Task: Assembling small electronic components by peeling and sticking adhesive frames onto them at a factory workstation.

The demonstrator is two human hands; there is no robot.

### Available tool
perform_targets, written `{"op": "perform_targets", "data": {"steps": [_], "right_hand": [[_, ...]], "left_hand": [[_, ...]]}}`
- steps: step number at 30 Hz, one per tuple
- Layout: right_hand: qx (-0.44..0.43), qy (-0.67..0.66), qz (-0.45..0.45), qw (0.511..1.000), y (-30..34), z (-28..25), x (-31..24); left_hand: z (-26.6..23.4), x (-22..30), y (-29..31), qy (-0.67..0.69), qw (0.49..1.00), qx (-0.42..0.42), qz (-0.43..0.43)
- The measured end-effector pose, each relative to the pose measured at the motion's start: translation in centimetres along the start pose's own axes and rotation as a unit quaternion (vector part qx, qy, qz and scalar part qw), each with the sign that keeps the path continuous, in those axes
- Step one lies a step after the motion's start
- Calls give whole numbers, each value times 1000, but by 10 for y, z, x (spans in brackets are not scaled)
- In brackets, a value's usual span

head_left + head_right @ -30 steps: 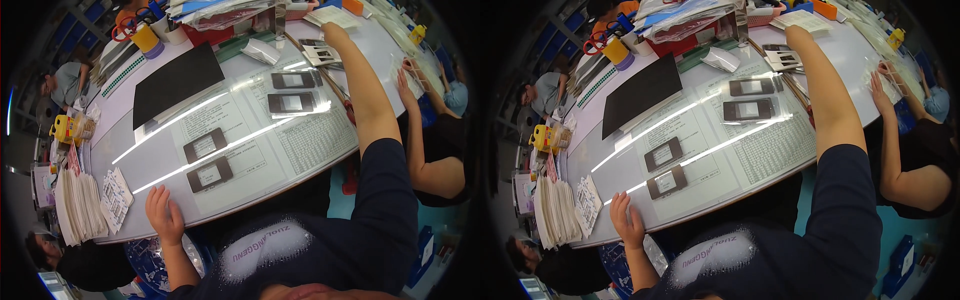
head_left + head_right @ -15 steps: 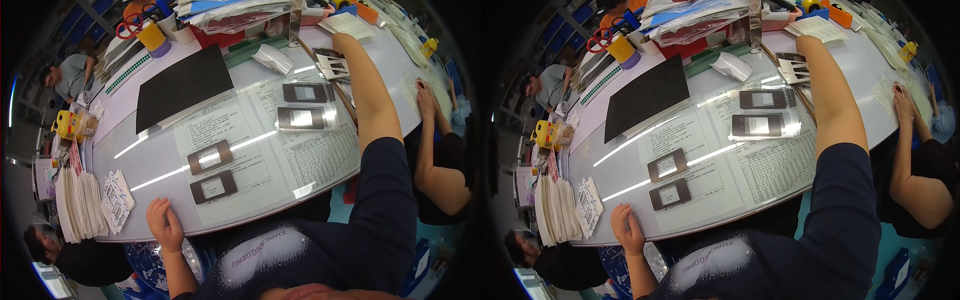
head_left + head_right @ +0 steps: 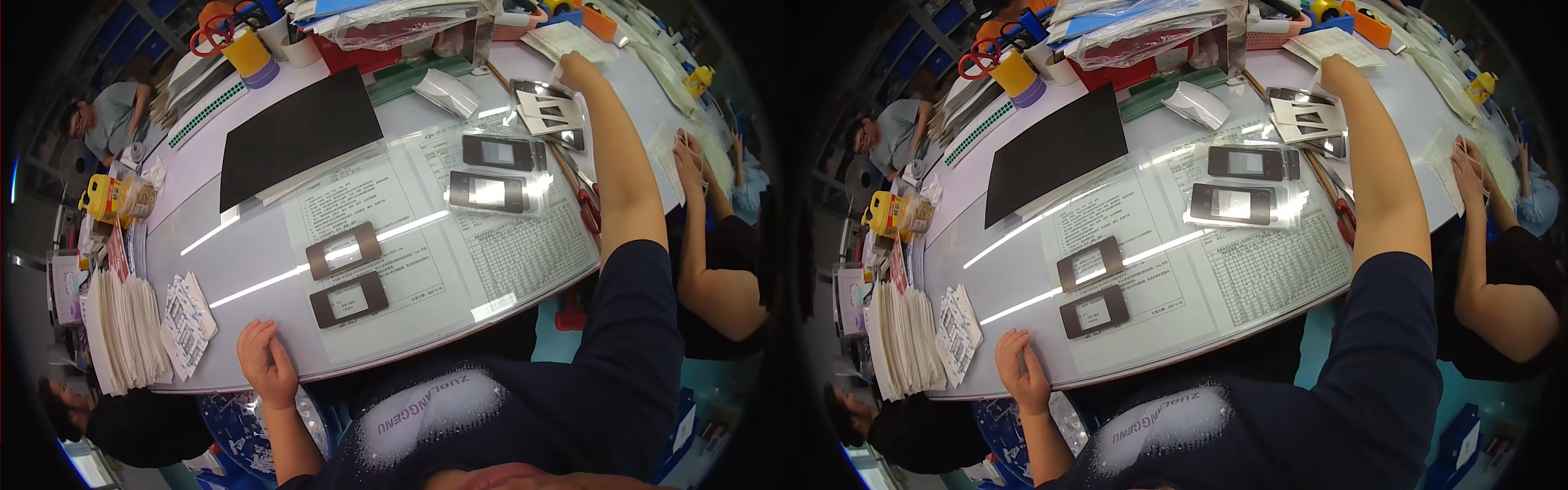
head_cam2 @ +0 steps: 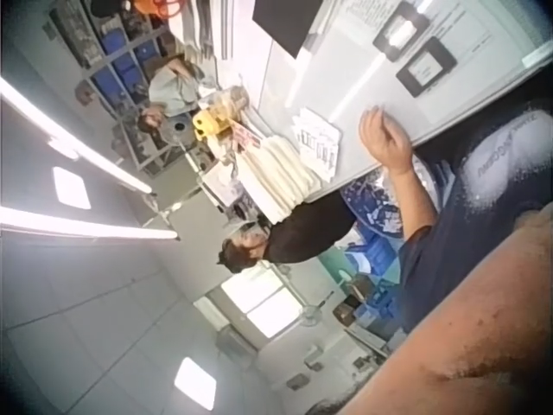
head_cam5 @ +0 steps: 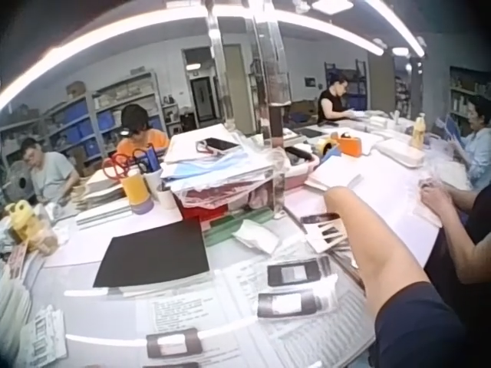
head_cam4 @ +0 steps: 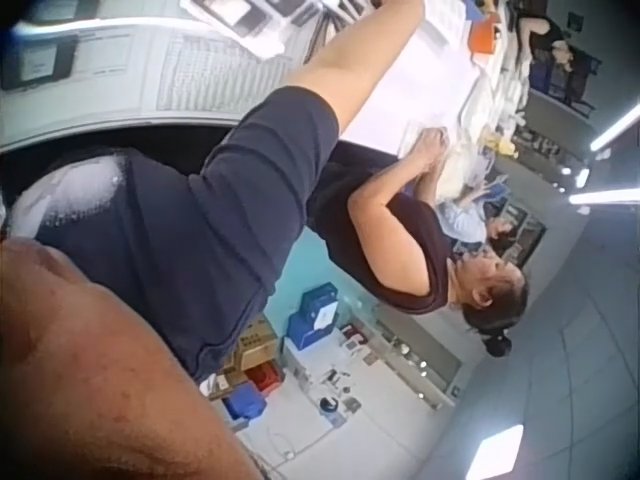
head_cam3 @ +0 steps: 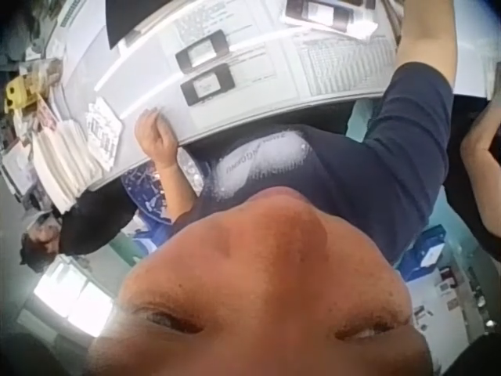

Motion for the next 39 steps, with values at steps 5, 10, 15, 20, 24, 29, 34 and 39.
{"op": "perform_targets", "data": {"steps": [5,10,15,20,24,29,34,39], "right_hand": [[143,-34,10,989,33,-57,22],[161,-228,-24,960,55,-85,30],[422,-126,-52,897,102,-125,10],[400,-449,-245,760,161,-158,-106],[386,-425,-515,636,234,-198,-213],[345,-418,-588,601,275,-212,-297],[343,-366,-537,678,275,-189,-325],[276,-415,-541,678,313,-186,-343]], "left_hand": [[-4,3,2,13,1000,2,1],[-3,-1,4,26,1000,9,6],[-4,-4,4,38,999,13,14],[-11,-1,-5,156,988,-19,-10],[-4,26,-76,523,841,-124,-62],[2,7,-151,705,694,-124,-80],[19,-7,-141,728,677,-53,-92],[34,6,-132,723,679,-74,-105]]}}
Point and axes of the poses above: each hand's wrist, its own y-axis away from the middle knuckle, its own z-axis out of the palm, x = y × z, the point moved 2 cm from there along -y, towards the middle knuckle, and after that the axes turned 4 degrees about -x, right-handed, at the moved point
